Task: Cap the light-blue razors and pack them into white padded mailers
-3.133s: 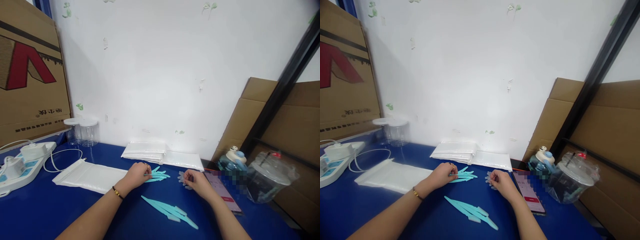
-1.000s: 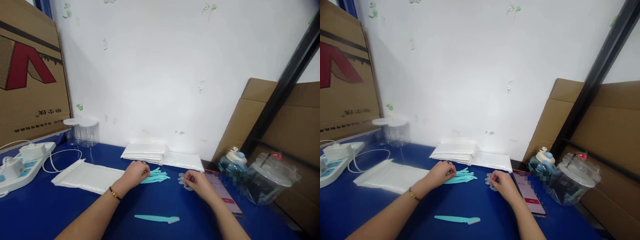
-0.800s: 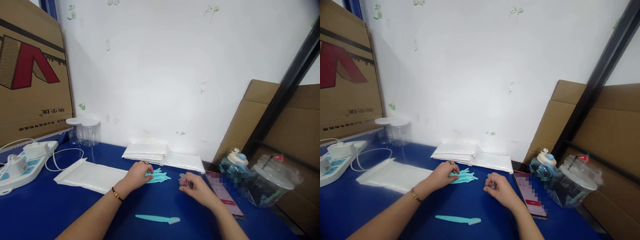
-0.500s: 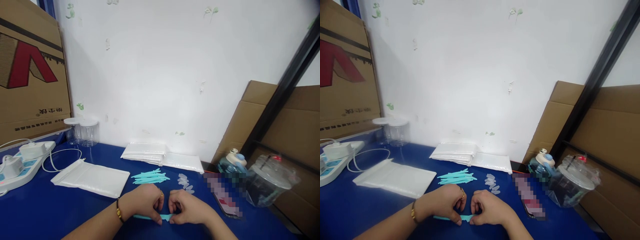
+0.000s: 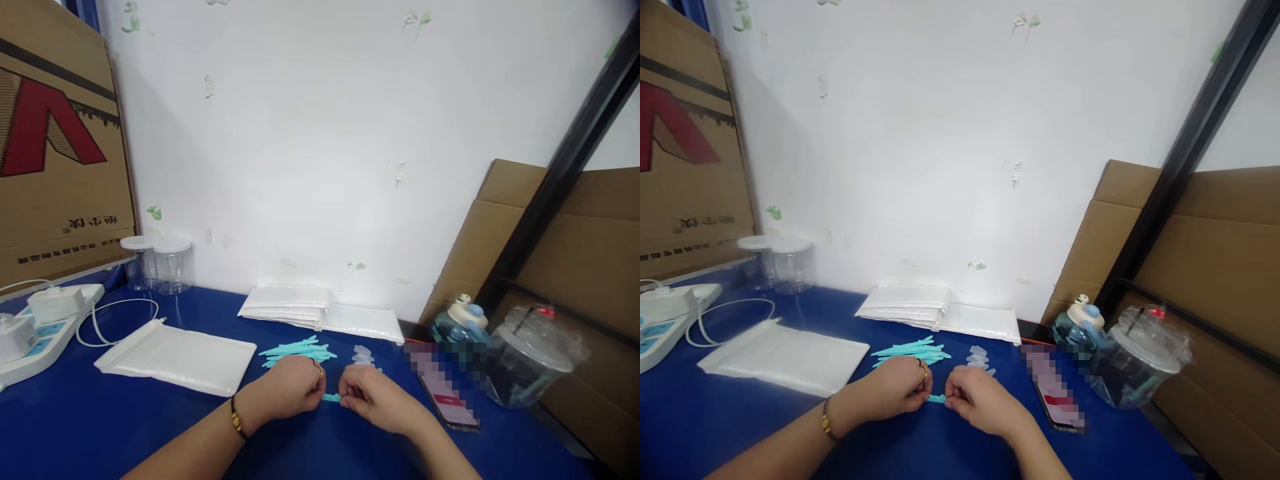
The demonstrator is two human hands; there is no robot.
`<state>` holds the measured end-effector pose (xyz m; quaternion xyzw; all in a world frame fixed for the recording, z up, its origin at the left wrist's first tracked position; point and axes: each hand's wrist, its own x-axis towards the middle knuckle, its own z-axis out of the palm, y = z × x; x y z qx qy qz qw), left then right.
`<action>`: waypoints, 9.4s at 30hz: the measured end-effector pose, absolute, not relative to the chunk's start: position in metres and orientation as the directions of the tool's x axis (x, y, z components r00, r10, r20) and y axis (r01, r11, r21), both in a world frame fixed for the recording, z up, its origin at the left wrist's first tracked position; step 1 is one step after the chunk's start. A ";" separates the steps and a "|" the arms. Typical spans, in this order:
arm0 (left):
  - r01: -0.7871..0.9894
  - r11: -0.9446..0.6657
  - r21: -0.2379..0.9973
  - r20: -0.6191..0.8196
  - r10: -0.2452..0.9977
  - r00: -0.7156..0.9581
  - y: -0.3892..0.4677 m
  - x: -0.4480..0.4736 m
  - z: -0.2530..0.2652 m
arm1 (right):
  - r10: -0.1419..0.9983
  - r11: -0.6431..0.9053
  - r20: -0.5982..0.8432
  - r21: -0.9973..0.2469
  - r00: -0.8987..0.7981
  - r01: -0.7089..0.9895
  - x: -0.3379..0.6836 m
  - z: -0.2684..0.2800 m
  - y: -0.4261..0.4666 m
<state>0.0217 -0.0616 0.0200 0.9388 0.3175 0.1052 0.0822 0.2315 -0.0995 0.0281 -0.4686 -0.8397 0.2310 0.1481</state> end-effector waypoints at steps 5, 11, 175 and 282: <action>0.609 -0.754 0.245 0.161 0.651 0.742 -0.061 0.026 0.026 | 0.872 0.432 0.059 -0.559 -0.486 0.707 0.249 0.035 -0.097; 0.645 -0.596 0.478 0.115 0.770 0.627 -0.049 0.007 0.030 | 0.960 0.277 0.104 -0.508 -0.261 0.815 0.289 0.027 -0.080; 0.501 -0.483 0.718 0.070 0.766 0.639 -0.039 0.018 0.004 | 0.940 0.143 -0.033 -0.865 -0.338 0.480 0.258 0.015 -0.081; 0.623 -0.532 0.573 0.188 0.826 0.532 -0.016 0.002 0.007 | 0.962 0.245 0.158 -0.863 -0.224 0.442 0.264 0.001 -0.066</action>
